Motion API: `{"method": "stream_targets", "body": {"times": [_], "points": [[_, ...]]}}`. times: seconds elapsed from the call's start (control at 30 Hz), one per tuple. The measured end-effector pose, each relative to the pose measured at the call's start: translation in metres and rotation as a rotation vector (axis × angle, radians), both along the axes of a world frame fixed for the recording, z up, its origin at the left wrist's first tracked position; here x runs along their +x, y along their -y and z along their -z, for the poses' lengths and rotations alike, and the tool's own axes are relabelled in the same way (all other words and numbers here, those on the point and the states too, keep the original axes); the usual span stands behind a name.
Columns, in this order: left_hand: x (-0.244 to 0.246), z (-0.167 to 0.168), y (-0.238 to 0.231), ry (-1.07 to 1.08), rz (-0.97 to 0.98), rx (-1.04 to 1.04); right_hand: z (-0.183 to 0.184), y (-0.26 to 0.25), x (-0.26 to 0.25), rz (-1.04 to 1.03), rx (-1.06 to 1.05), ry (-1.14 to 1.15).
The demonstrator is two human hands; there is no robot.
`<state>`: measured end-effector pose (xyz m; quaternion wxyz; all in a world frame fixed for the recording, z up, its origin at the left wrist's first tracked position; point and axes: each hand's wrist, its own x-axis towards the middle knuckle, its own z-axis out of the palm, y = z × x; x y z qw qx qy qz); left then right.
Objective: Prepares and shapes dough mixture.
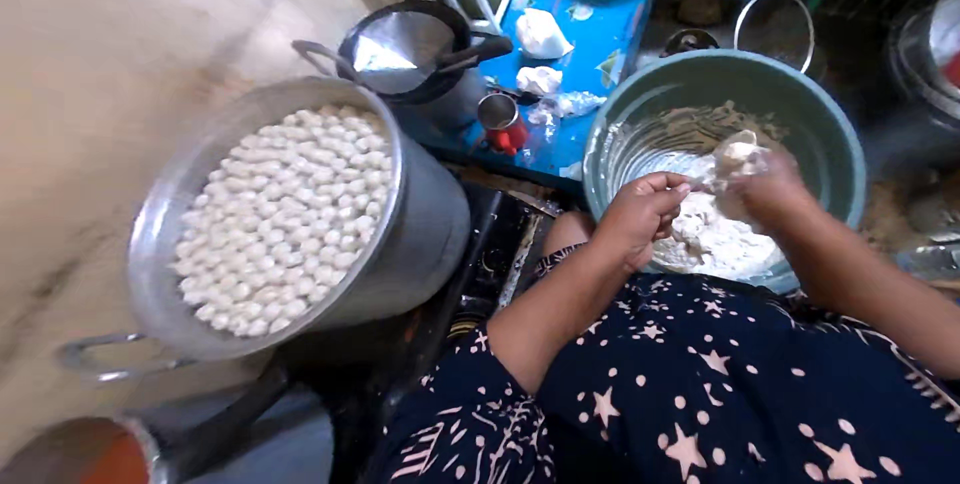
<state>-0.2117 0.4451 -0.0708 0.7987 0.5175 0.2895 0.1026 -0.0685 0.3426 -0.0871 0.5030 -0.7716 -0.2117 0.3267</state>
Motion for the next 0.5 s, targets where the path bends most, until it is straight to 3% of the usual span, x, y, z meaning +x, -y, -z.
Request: {"method": "stream_targets", "body": {"times": [0.1, 0.2, 0.27, 0.3, 0.33, 0.4, 0.43, 0.5], "points": [[-0.040, -0.013, -0.041, 0.075, -0.161, 0.142, 0.001, 0.005, 0.016, 0.062, 0.055, -0.107], [-0.106, -0.032, -0.097, 0.015, -0.439, 0.453, 0.026, 0.008, 0.043, 0.018, 0.216, -0.192], [-0.155, -0.043, -0.131, -0.238, -0.665, 0.798, 0.033, 0.006, 0.049, 0.014, 0.236, -0.230], [-0.179, -0.047, -0.147, -0.490, -0.717, 1.020, 0.034, 0.005, 0.048, 0.022, 0.196, -0.208], [-0.199, -0.051, -0.159, -0.761, -0.698, 1.176, 0.034, 0.003, 0.045, 0.047, 0.147, -0.175], [-0.219, -0.056, -0.172, -1.145, -0.544, 1.229, 0.027, 0.002, 0.035, 0.047, 0.027, -0.114], [-0.222, -0.056, -0.174, -1.224, -0.501, 1.221, 0.023, 0.001, 0.032, 0.035, -0.011, -0.095], [-0.210, -0.056, -0.166, -1.136, -0.523, 1.241, 0.020, -0.005, 0.027, 0.029, -0.039, -0.103]]}}
